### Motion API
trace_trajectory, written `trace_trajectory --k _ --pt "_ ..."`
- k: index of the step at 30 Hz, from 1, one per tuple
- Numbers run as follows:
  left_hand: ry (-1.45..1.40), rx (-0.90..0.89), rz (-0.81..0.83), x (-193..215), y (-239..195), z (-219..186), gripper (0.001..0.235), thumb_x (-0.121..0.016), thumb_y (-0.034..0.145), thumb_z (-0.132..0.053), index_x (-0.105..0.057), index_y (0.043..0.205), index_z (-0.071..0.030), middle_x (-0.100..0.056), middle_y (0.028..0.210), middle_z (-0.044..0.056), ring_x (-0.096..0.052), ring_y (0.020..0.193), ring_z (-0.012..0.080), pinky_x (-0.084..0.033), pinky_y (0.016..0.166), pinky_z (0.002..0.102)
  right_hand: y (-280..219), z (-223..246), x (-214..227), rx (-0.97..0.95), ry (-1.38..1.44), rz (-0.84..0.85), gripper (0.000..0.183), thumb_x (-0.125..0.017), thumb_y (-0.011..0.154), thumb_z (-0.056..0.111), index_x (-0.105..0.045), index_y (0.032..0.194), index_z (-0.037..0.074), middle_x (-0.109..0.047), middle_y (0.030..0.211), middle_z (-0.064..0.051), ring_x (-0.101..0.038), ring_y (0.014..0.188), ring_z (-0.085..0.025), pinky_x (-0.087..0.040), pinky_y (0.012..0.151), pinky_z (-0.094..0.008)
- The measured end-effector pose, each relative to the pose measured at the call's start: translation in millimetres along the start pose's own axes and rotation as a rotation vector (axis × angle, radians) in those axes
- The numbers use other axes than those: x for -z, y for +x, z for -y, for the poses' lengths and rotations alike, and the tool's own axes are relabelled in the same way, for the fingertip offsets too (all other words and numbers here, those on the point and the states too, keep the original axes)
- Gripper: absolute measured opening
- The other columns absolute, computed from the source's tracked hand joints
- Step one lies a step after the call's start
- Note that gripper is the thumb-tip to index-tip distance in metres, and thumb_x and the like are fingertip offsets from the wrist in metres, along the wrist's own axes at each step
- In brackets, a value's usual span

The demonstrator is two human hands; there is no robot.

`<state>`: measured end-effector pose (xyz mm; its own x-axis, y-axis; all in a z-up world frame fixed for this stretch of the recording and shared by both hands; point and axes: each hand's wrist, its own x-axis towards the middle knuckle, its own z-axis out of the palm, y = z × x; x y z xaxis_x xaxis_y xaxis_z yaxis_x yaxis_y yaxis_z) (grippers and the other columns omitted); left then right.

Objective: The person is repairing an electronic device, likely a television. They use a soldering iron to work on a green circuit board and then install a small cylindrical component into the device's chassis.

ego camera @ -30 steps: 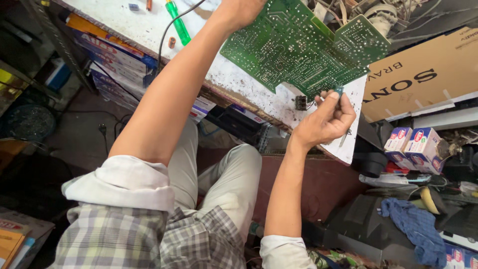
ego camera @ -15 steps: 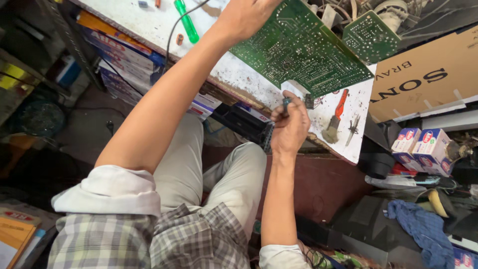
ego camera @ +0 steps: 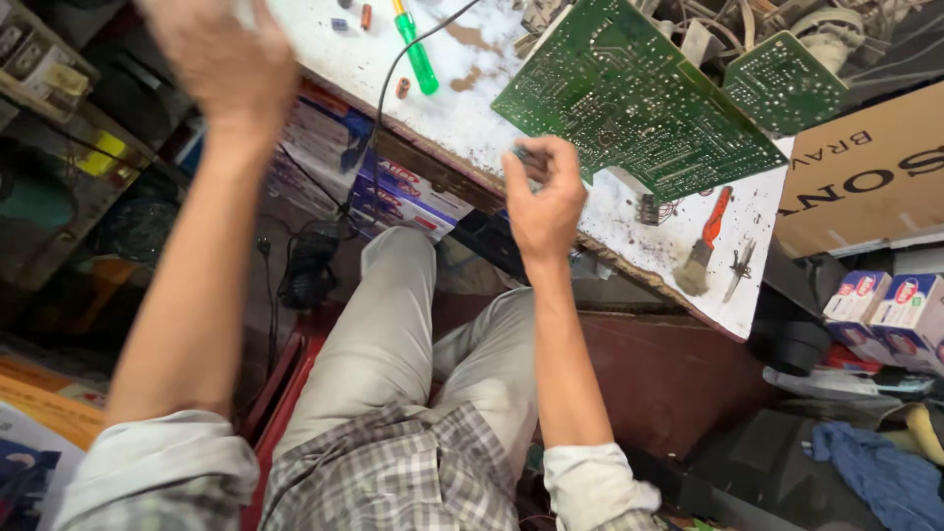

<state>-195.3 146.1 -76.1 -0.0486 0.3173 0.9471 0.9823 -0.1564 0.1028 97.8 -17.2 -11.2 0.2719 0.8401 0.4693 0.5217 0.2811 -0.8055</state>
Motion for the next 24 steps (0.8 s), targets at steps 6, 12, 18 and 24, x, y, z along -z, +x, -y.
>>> trace_trajectory --k 6,12,18,24 --pt "-0.305 0.097 0.38 -7 -13 55 0.025 -0.073 0.093 -0.014 -0.064 0.105 0.006 -0.064 0.106 0.028 -0.06 0.099 0.0479 -0.047 0.087 0.051 14 -7 -26 0.006 -0.381 -0.051 0.026 -0.086 0.085 0.012 -0.066 0.1 0.005 -0.072 0.093 -0.01 -0.066 0.079 -0.018 -0.054 0.068 -0.031" --pt "-0.275 -0.001 0.565 -20 -17 76 0.008 -0.061 0.108 -0.009 -0.063 0.109 -0.001 -0.066 0.108 0.02 -0.065 0.101 0.0393 -0.054 0.089 0.046 11 -14 -23 -0.106 -0.256 -0.016 0.036 -0.084 0.085 0.017 -0.061 0.11 0.003 -0.074 0.1 -0.011 -0.07 0.081 -0.018 -0.059 0.072 -0.031" --pt "-0.48 -0.044 0.436 46 2 58 0.007 -0.062 0.103 0.002 -0.055 0.105 0.004 -0.06 0.106 0.021 -0.061 0.094 0.0357 -0.051 0.084 0.042 9 -7 -18 -0.11 -0.204 0.013 0.043 -0.082 0.089 0.018 -0.058 0.12 0.001 -0.074 0.108 -0.015 -0.073 0.088 -0.022 -0.061 0.076 -0.033" --pt "-0.696 0.134 0.375 165 2 -30 0.022 -0.083 0.102 -0.001 -0.061 0.099 -0.001 -0.06 0.089 0.012 -0.058 0.08 0.0276 -0.046 0.07 0.037 -30 32 -9 0.13 -0.269 -0.043 0.033 -0.078 0.097 0.011 -0.061 0.124 0.006 -0.069 0.113 -0.015 -0.069 0.09 -0.022 -0.059 0.08 -0.033"
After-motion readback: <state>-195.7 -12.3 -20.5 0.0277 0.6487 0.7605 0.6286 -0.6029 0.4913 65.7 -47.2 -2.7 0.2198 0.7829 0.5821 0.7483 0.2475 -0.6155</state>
